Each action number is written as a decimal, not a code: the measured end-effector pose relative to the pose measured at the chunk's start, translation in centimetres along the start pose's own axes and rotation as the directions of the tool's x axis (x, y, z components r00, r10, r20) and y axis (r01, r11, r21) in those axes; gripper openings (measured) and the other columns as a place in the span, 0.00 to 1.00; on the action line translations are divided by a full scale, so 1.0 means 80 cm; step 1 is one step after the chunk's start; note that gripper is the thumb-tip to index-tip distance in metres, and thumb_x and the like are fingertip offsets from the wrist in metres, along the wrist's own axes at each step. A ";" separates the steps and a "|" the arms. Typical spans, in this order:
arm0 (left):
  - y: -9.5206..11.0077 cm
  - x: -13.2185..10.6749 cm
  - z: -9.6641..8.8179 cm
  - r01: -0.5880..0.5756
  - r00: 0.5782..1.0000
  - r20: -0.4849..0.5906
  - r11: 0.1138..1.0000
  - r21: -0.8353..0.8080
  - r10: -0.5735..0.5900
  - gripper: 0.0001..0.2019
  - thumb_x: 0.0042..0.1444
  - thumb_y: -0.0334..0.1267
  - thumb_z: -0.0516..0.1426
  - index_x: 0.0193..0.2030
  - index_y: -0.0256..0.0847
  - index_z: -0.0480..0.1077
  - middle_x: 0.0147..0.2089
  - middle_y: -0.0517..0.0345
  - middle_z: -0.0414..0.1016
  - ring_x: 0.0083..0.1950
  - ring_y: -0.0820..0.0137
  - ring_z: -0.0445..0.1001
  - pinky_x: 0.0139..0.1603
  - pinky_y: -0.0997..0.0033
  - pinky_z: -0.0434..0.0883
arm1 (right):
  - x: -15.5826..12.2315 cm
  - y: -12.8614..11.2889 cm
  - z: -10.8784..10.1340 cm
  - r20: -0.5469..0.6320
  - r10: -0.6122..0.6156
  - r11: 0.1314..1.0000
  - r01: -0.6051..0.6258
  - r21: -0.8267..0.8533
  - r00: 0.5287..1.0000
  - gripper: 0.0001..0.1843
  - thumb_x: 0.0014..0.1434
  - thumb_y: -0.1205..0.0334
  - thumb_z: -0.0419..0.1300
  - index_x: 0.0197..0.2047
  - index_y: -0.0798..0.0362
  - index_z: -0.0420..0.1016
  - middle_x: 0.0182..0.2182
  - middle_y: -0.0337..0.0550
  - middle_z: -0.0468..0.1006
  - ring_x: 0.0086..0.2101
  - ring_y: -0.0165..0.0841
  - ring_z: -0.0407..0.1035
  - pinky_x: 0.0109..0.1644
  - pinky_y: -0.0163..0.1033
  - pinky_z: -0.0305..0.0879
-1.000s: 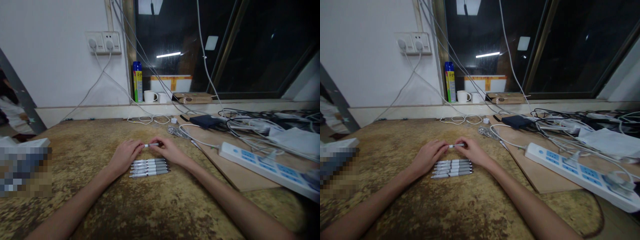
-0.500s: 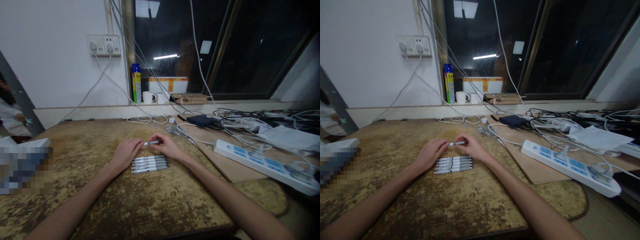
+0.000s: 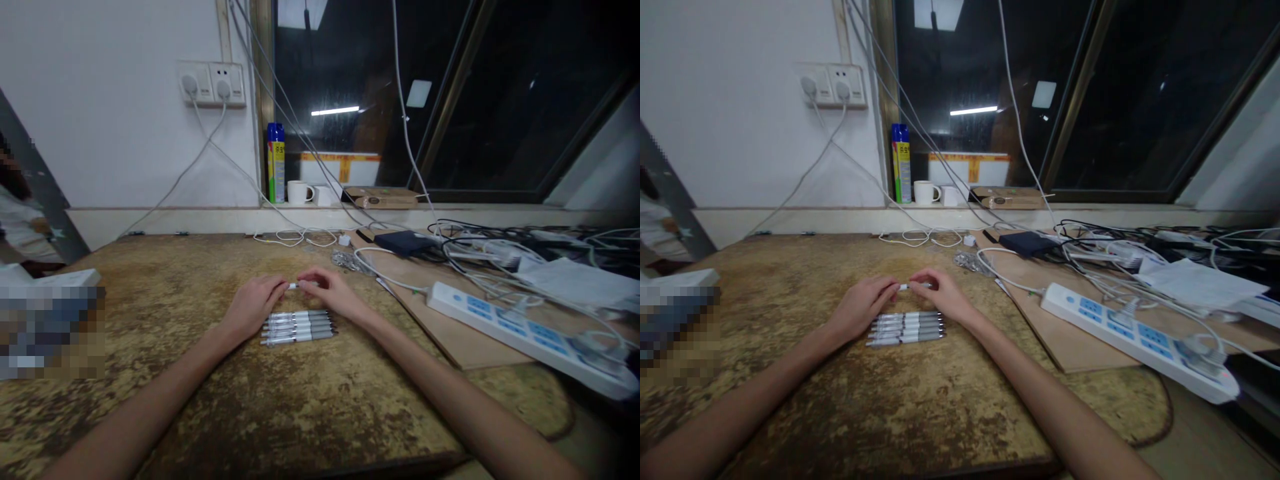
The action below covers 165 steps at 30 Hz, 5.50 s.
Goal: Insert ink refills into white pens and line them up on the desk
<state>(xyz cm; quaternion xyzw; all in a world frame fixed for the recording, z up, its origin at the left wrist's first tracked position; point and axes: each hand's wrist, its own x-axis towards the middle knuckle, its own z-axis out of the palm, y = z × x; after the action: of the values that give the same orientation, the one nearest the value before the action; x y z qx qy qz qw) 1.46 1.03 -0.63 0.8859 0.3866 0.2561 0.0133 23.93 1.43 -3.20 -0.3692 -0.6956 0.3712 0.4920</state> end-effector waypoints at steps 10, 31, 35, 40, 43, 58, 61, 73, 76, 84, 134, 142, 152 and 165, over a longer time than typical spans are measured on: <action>-0.013 -0.001 -0.001 0.000 1.000 0.024 0.997 -0.077 0.001 0.16 0.75 0.40 0.46 0.45 0.42 0.74 0.39 0.56 0.78 0.43 0.62 0.75 0.48 0.61 0.70 | 0.000 0.005 -0.006 -0.078 0.057 0.998 -0.055 0.020 0.995 0.15 0.53 0.55 0.71 0.43 0.52 0.81 0.40 0.43 0.83 0.37 0.34 0.74 0.44 0.40 0.70; -0.039 -0.004 -0.013 -0.048 0.998 -0.043 0.980 -0.192 0.041 0.13 0.73 0.39 0.49 0.56 0.47 0.73 0.53 0.54 0.74 0.56 0.60 0.73 0.60 0.57 0.68 | 0.001 0.010 -0.029 -0.338 0.138 0.990 -0.130 0.048 0.931 0.11 0.56 0.57 0.65 0.40 0.52 0.82 0.39 0.45 0.83 0.41 0.38 0.75 0.53 0.44 0.67; -0.033 -0.010 -0.016 -0.067 0.997 -0.049 0.979 -0.195 0.058 0.13 0.74 0.39 0.49 0.56 0.47 0.73 0.53 0.55 0.74 0.56 0.61 0.73 0.59 0.59 0.69 | -0.002 0.010 -0.015 -0.208 0.067 0.989 -0.092 -0.115 0.976 0.12 0.61 0.54 0.62 0.38 0.53 0.82 0.37 0.46 0.83 0.39 0.38 0.75 0.50 0.44 0.68; -0.027 -0.016 -0.012 -0.085 0.994 -0.082 0.980 -0.179 0.071 0.12 0.74 0.37 0.50 0.57 0.49 0.72 0.53 0.57 0.73 0.57 0.63 0.72 0.60 0.61 0.68 | -0.008 0.002 0.000 -0.065 0.055 0.989 -0.063 -0.132 0.996 0.18 0.66 0.48 0.59 0.36 0.53 0.81 0.34 0.44 0.82 0.38 0.37 0.74 0.48 0.42 0.68; -0.027 -0.018 -0.011 -0.086 0.994 -0.080 0.980 -0.182 0.073 0.13 0.73 0.37 0.50 0.57 0.49 0.72 0.54 0.57 0.73 0.57 0.63 0.72 0.61 0.60 0.68 | -0.011 -0.004 0.002 -0.048 0.057 0.991 -0.062 -0.116 0.997 0.18 0.65 0.47 0.61 0.35 0.53 0.81 0.34 0.43 0.82 0.38 0.37 0.74 0.47 0.41 0.67; -0.019 -0.018 -0.017 -0.076 0.997 -0.029 0.967 -0.243 0.071 0.16 0.74 0.42 0.50 0.62 0.52 0.72 0.58 0.57 0.76 0.60 0.62 0.73 0.64 0.56 0.69 | -0.012 -0.013 -0.001 -0.079 0.168 0.982 -0.160 0.102 0.983 0.19 0.60 0.43 0.63 0.33 0.51 0.80 0.35 0.42 0.81 0.39 0.37 0.74 0.49 0.41 0.67; -0.024 -0.018 -0.015 -0.041 0.998 -0.061 0.965 -0.258 0.026 0.15 0.73 0.45 0.52 0.62 0.50 0.72 0.61 0.56 0.76 0.62 0.60 0.73 0.64 0.54 0.69 | -0.011 -0.012 -0.006 -0.097 0.208 0.967 -0.190 0.168 0.973 0.19 0.58 0.43 0.64 0.31 0.51 0.79 0.34 0.42 0.81 0.37 0.36 0.73 0.49 0.41 0.68; -0.032 -0.020 -0.013 0.033 0.992 -0.111 0.974 -0.222 -0.059 0.13 0.70 0.41 0.54 0.59 0.48 0.71 0.58 0.54 0.78 0.58 0.58 0.76 0.61 0.53 0.70 | -0.010 0.002 -0.028 -0.226 0.249 0.960 -0.208 0.189 0.942 0.21 0.56 0.42 0.65 0.30 0.53 0.79 0.33 0.46 0.81 0.36 0.36 0.74 0.46 0.42 0.69; -0.030 -0.019 -0.013 0.051 0.989 -0.123 0.975 -0.217 -0.079 0.12 0.70 0.40 0.55 0.57 0.47 0.72 0.56 0.54 0.78 0.57 0.59 0.76 0.59 0.54 0.71 | -0.009 0.006 -0.032 -0.240 0.242 0.960 -0.196 0.201 0.940 0.21 0.56 0.42 0.65 0.29 0.53 0.79 0.32 0.45 0.80 0.34 0.35 0.73 0.45 0.40 0.69; -0.023 -0.017 -0.012 0.075 0.987 -0.120 0.972 -0.222 -0.104 0.11 0.69 0.39 0.54 0.55 0.45 0.72 0.53 0.53 0.78 0.54 0.59 0.76 0.56 0.56 0.72 | -0.010 0.012 -0.034 -0.239 0.260 0.946 -0.197 0.257 0.936 0.20 0.56 0.43 0.66 0.30 0.54 0.79 0.31 0.45 0.80 0.33 0.33 0.72 0.43 0.39 0.69; -0.027 -0.016 -0.012 0.056 0.989 -0.128 0.981 -0.187 -0.080 0.11 0.65 0.33 0.55 0.52 0.44 0.73 0.52 0.54 0.80 0.55 0.58 0.77 0.59 0.52 0.70 | -0.003 0.012 -0.048 -0.282 0.210 0.970 -0.163 0.182 0.936 0.21 0.55 0.43 0.66 0.29 0.55 0.80 0.31 0.46 0.81 0.30 0.32 0.71 0.40 0.39 0.68; -0.021 -0.016 -0.015 0.077 0.987 -0.125 0.980 -0.183 -0.101 0.10 0.65 0.34 0.55 0.51 0.44 0.74 0.51 0.54 0.80 0.53 0.58 0.77 0.58 0.52 0.70 | -0.003 0.014 -0.049 -0.283 0.215 0.970 -0.173 0.168 0.935 0.22 0.56 0.44 0.65 0.27 0.56 0.80 0.29 0.45 0.80 0.28 0.31 0.69 0.38 0.38 0.66; -0.025 -0.015 -0.016 0.056 0.985 -0.145 0.971 -0.234 -0.092 0.11 0.66 0.34 0.55 0.52 0.44 0.74 0.54 0.53 0.79 0.56 0.58 0.76 0.59 0.53 0.70 | -0.004 0.010 -0.048 -0.241 0.208 0.975 -0.180 0.133 0.948 0.20 0.56 0.43 0.66 0.32 0.54 0.81 0.37 0.47 0.83 0.36 0.36 0.73 0.46 0.41 0.70; -0.024 -0.014 -0.016 0.067 0.983 -0.152 0.967 -0.244 -0.106 0.11 0.65 0.34 0.55 0.51 0.43 0.75 0.54 0.52 0.80 0.56 0.58 0.77 0.61 0.53 0.71 | -0.005 0.012 -0.051 -0.255 0.136 0.988 -0.149 -0.030 0.957 0.17 0.56 0.48 0.66 0.37 0.53 0.82 0.34 0.44 0.82 0.38 0.36 0.74 0.49 0.42 0.66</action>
<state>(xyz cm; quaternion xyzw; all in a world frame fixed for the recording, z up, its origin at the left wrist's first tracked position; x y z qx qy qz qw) -1.09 1.37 -0.47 0.8360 0.3913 0.3718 0.0986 28.06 2.16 -3.26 -0.4745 -0.6079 0.3385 0.5392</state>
